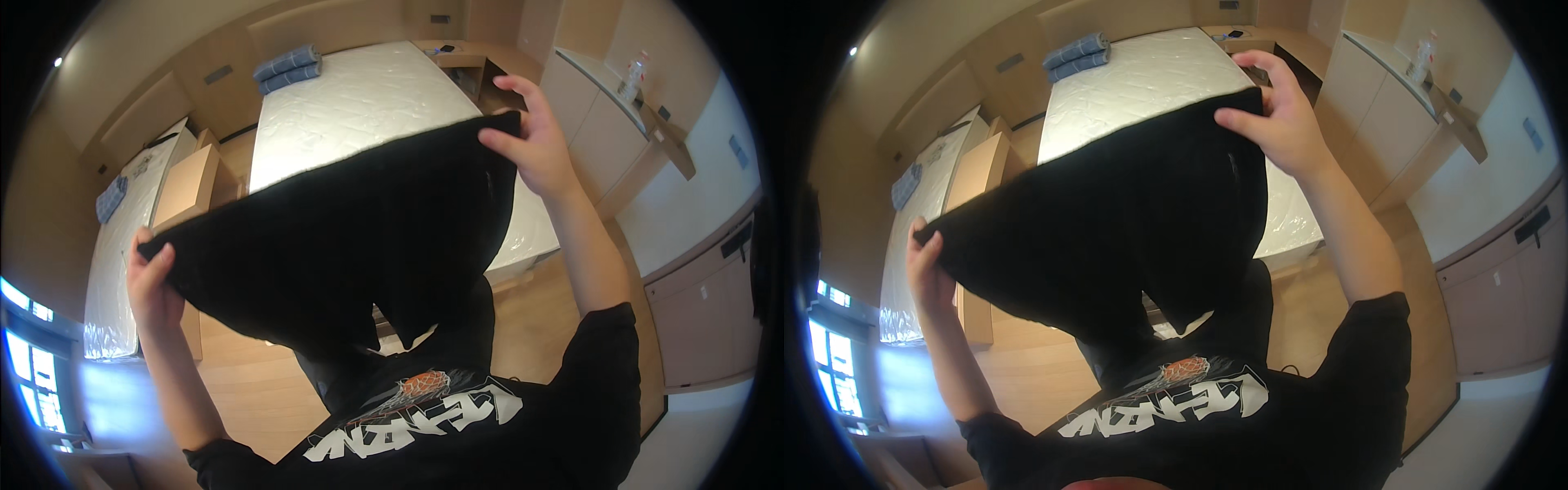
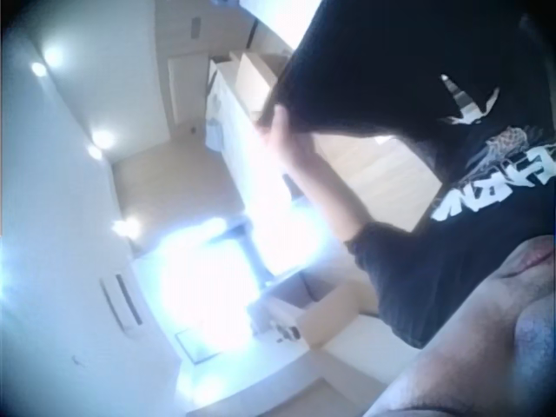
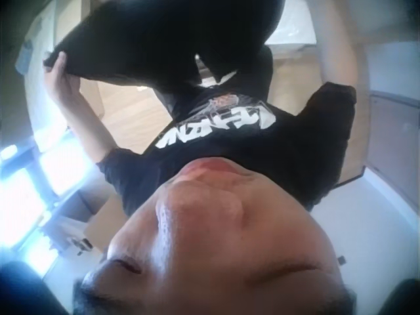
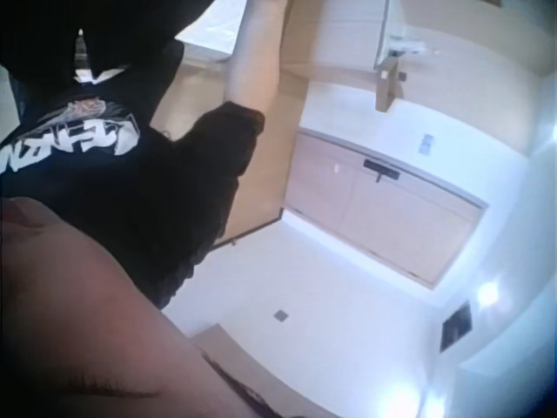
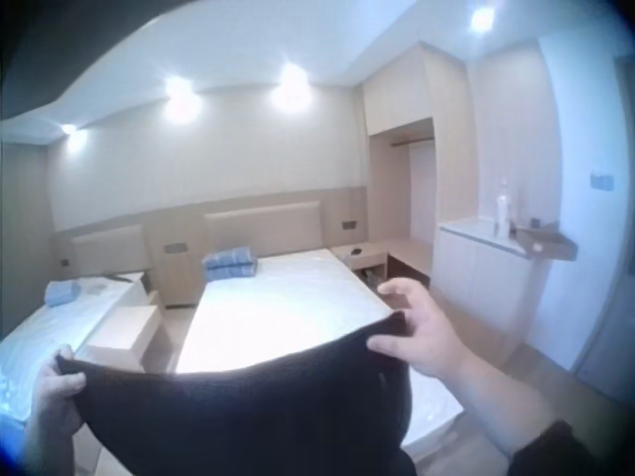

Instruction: The person folds a black t-shirt and a black cap on a white table. They smooth the t-shirt, fold it into a compact rectangle, and then fold the cap, placing it on top of the folded shirt.

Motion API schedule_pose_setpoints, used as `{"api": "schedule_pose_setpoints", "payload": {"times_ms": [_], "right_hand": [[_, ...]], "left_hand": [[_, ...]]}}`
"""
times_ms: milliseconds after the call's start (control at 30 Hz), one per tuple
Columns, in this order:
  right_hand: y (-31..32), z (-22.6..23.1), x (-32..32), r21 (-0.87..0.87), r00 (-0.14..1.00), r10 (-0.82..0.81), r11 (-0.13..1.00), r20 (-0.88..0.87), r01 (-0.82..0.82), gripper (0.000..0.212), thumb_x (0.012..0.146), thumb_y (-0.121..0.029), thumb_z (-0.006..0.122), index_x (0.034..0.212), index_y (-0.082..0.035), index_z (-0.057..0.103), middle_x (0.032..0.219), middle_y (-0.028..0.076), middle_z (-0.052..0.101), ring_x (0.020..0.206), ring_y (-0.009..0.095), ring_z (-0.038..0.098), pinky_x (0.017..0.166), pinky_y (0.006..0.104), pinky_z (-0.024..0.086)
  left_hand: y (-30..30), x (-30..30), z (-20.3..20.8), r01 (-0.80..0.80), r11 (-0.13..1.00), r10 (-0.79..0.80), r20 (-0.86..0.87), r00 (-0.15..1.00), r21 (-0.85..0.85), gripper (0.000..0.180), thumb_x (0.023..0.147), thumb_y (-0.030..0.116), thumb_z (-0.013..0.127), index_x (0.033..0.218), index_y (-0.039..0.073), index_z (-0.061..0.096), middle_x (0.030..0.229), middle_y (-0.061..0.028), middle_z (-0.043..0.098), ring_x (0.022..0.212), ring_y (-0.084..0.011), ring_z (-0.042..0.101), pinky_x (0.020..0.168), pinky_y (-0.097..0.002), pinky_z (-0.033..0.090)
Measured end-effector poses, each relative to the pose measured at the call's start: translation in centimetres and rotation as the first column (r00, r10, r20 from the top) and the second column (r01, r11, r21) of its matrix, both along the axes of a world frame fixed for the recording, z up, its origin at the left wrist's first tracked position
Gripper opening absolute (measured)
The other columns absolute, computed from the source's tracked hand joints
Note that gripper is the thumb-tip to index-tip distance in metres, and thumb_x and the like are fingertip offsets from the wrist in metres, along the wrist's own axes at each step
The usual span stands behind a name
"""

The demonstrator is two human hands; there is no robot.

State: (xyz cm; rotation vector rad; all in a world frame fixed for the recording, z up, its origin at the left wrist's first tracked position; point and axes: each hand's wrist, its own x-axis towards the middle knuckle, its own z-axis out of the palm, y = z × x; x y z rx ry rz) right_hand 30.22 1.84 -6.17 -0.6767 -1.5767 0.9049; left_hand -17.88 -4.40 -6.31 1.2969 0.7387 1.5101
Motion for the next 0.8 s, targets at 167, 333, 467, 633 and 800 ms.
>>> {"api": "schedule_pose_setpoints", "payload": {"times_ms": [167,333,467,633,800], "right_hand": [[4.0,1.2,-1.8,-0.261,0.988,-0.149,0.956,-0.049,0.131,0.044,0.084,-0.001,0.073,0.122,0.000,0.051,0.096,0.011,0.069,0.089,0.017,0.067,0.083,0.0298,0.054],[3.6,-0.1,-7.0,-0.462,0.920,-0.181,0.887,-0.347,0.000,0.026,0.084,-0.001,0.071,0.108,0.002,0.059,0.094,0.013,0.069,0.083,0.019,0.069,0.076,0.0316,0.057],[0.1,-5.5,-15.5,-0.299,0.941,-0.083,0.954,-0.328,-0.021,0.024,0.088,-0.005,0.069,0.109,0.002,0.060,0.100,0.015,0.070,0.087,0.018,0.069,0.077,0.0312,0.057],[-4.9,-9.9,-19.2,-0.038,0.983,0.011,0.999,-0.181,-0.018,0.039,0.095,-0.011,0.062,0.129,0.007,0.052,0.135,0.023,0.057,0.123,0.024,0.058,0.101,0.0324,0.046],[-7.9,-10.5,-18.0,0.079,0.952,0.280,0.953,0.121,-0.291,0.089,0.100,-0.058,0.039,0.153,0.007,0.010,0.162,0.027,0.002,0.151,0.039,-0.004,0.120,0.0462,0.005]], "left_hand": [[3.5,0.8,0.6,-0.065,0.978,0.071,0.023,0.997,-0.198,0.027,0.089,0.005,0.064,0.115,-0.001,0.057,0.101,-0.0124,0.069,0.092,-0.0231,0.069,0.085,-0.0353,0.056],[5.6,4.5,-3.1,-0.039,0.958,0.110,0.237,0.965,-0.284,0.019,0.091,0.007,0.063,0.107,-0.003,0.063,0.100,-0.0140,0.071,0.089,-0.0248,0.070,0.082,-0.0351,0.057],[2.9,15.3,-5.3,-0.214,0.946,0.292,0.354,0.889,-0.244,0.017,0.090,0.006,0.066,0.104,-0.001,0.059,0.099,-0.0126,0.069,0.090,-0.0222,0.068,0.081,-0.0334,0.056],[0.9,19.4,-10.7,-0.368,0.924,0.337,0.235,0.912,0.104,0.015,0.097,0.002,0.057,0.107,0.000,0.045,0.110,-0.0136,0.062,0.098,-0.0155,0.062,0.085,-0.0277,0.051],[-0.9,18.5,-11.8,-0.228,0.971,0.209,0.214,0.954,0.070,0.045,0.083,-0.011,0.055,0.121,0.002,0.035,0.123,-0.0192,0.055,0.106,-0.0203,0.059,0.090,-0.0315,0.050]]}}
